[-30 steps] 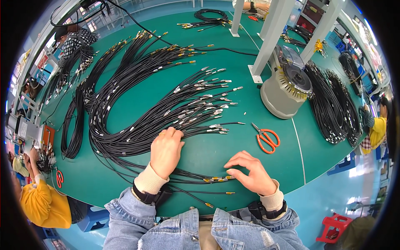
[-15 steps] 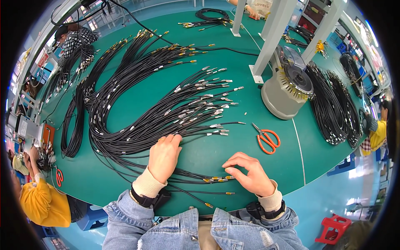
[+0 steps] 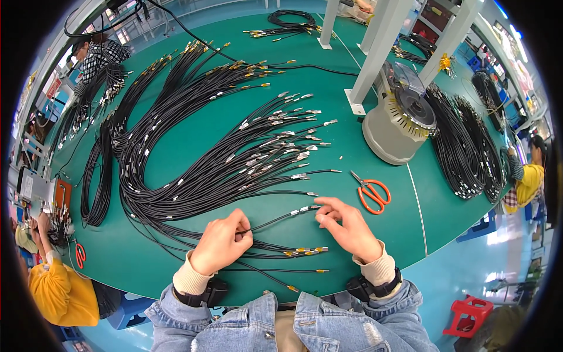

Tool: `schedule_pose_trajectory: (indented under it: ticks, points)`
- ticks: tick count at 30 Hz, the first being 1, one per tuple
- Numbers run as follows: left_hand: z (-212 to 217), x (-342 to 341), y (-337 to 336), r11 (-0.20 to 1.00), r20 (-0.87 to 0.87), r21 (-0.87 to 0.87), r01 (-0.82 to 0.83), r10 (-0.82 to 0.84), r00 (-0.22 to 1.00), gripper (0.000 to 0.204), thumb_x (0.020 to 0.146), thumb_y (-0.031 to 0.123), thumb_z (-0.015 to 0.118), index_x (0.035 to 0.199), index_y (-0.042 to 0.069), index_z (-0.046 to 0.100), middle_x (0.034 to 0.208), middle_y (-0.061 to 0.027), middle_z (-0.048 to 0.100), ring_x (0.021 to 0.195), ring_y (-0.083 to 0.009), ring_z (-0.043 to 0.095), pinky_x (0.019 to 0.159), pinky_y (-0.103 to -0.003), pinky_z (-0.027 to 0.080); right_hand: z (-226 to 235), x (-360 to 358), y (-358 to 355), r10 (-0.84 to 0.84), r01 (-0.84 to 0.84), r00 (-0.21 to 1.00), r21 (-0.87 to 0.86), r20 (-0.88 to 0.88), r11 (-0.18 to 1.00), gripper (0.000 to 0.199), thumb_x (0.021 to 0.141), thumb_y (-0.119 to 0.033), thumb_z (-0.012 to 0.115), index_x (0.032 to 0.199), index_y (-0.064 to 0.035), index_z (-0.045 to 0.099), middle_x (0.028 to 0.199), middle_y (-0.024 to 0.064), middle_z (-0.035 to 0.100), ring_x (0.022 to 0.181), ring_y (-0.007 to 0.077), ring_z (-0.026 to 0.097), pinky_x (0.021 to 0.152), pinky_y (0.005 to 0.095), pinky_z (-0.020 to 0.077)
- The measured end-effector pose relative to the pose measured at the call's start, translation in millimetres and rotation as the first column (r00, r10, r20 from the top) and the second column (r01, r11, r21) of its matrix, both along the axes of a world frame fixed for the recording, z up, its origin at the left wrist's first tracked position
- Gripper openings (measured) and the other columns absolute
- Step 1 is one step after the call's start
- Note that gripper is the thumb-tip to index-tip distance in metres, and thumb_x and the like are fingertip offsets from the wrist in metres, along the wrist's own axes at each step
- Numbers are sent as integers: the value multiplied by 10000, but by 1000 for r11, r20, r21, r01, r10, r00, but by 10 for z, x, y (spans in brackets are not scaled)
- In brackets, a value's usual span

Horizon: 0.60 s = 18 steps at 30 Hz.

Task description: The worker is manually assembling or inspecting electronic wire harnesses by organizing cables and attaching small connectors.

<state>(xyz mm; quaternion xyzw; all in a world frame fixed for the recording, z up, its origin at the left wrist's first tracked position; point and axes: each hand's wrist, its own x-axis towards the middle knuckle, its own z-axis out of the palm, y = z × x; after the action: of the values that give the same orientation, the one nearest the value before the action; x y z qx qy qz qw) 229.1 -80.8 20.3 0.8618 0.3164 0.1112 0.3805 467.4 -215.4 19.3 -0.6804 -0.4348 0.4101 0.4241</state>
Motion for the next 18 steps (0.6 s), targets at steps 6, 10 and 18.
schedule_pose_trajectory:
  ticks: [6, 10, 18]
  points:
    - [151, 88, -65, 988, 51, -131, 83, -76, 996, 174, 790, 36, 645, 948, -6, 586, 623, -68, 587, 494, -130, 504, 482, -267, 412, -37, -16, 32, -105, 118, 984, 81, -147, 990, 199, 885, -40, 545, 1061, 30, 603, 875, 80, 634, 753, 130, 595, 732, 261, 486]
    - [135, 170, -138, 987, 150, -125, 96, -77, 986, 220, 802, 43, 657, 1015, 5, 615, 662, -72, 597, 515, -123, 495, 494, -264, 414, 97, -30, -32, -80, 85, 960, 9, -270, 996, 178, 895, -40, 540, 1040, 38, 608, 860, 76, 628, 753, 126, 593, 708, 251, 487]
    - [102, 294, -213, 998, 209, -66, 22, -8, 978, 185, 805, 55, 657, 983, 12, 635, 794, -100, 632, 619, -173, 576, 582, -297, 448, 157, -60, -120, -33, 71, 957, 120, -288, 990, 139, 895, -37, 554, 996, 47, 600, 838, 80, 623, 744, 114, 583, 678, 226, 478]
